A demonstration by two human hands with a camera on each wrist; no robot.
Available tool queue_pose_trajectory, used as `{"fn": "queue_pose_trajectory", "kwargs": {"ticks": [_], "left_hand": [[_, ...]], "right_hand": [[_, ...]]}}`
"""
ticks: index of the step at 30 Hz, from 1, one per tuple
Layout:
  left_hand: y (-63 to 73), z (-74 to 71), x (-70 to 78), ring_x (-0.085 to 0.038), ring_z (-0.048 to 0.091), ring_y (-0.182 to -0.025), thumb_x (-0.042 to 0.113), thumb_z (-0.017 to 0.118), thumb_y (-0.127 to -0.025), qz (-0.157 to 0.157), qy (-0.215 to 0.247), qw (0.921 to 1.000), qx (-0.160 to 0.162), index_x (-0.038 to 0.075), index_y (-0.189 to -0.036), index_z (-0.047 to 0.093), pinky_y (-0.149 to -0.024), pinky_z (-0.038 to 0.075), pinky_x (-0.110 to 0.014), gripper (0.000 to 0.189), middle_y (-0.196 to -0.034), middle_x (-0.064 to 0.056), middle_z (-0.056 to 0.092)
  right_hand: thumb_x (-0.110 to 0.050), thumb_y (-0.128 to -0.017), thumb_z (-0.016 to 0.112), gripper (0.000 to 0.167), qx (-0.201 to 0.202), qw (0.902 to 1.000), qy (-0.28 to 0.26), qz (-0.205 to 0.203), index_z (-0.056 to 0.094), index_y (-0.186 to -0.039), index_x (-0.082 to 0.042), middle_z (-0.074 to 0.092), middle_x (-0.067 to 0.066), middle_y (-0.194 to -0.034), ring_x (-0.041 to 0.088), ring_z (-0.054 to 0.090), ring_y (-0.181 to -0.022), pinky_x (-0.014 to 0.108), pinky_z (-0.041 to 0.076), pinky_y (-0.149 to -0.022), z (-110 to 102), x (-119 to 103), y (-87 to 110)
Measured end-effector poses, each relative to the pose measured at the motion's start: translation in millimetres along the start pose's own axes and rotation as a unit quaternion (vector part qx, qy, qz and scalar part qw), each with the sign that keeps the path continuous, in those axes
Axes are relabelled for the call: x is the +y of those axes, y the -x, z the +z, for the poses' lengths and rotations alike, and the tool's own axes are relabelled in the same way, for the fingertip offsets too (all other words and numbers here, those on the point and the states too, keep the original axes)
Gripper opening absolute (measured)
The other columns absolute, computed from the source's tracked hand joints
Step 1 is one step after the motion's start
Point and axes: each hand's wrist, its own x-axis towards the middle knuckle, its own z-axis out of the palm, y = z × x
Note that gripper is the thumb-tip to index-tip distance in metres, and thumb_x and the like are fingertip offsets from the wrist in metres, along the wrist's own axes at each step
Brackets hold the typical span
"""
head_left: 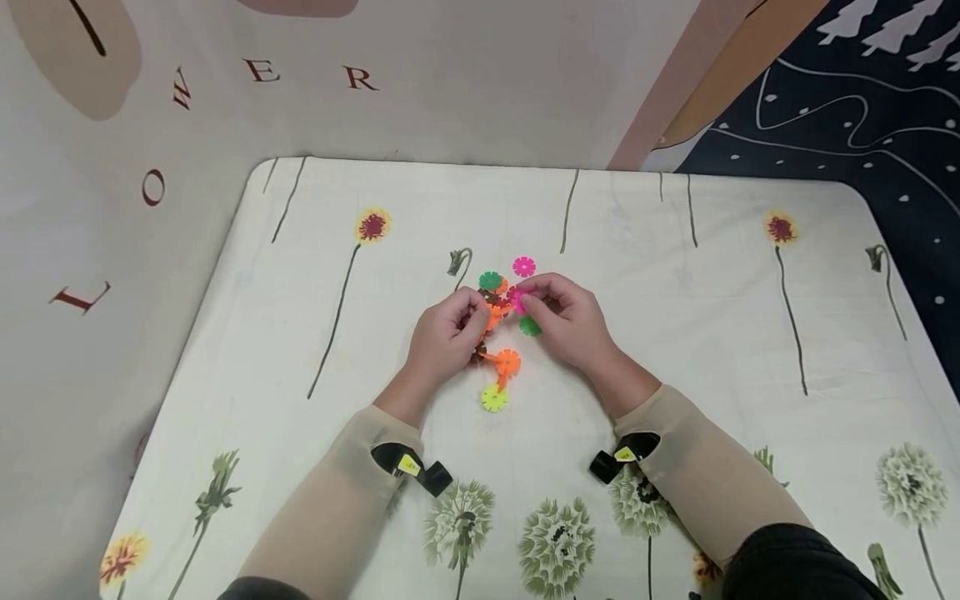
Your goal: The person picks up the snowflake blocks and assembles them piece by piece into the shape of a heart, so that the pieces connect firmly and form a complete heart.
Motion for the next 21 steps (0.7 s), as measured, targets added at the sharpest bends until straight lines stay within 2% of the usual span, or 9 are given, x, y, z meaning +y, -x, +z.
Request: {"fn": "queue_pose_trajectory", "kwargs": {"ticks": [9,14,21], "left_hand": [[1.6,-3.9,1.1,-0.021,0.054,-0.063,0.015,0.06,-0.107,0.006,0.025,0.9997,-0.004,0.013,-0.095,0.063,-0.054,0.042,-0.028,0.013,-0.077,0.0,0.064],[1.7,-5.1,1.1,-0.022,0.053,-0.064,0.014,0.062,-0.107,0.009,0.051,0.9986,-0.008,0.011,-0.094,0.064,-0.055,0.041,-0.027,0.014,-0.076,-0.002,0.064],[1.6,-5.2,0.6,-0.023,0.053,-0.066,0.014,0.063,-0.108,0.004,0.063,0.9978,-0.019,0.01,-0.095,0.064,-0.056,0.041,-0.026,0.013,-0.077,-0.003,0.064]], "right_hand": [[-0.003,-0.096,0.079,0.013,-0.001,0.9994,-0.031,0.013,0.08,-0.108,0.0,0.079,0.009,-0.097,0.02,0.064,-0.074,0.022,0.052,-0.065,-1.0,-2.9,0.9],[0.001,-0.095,0.078,0.013,-0.009,0.9972,-0.072,0.018,0.078,-0.108,0.005,0.079,0.013,-0.097,0.021,0.067,-0.074,0.022,0.054,-0.065,-1.9,-3.9,2.0],[0.004,-0.095,0.077,0.012,-0.015,0.9962,-0.084,0.012,0.077,-0.106,0.007,0.078,0.013,-0.094,0.021,0.068,-0.073,0.022,0.054,-0.064,-2.2,-3.7,2.4]]}}
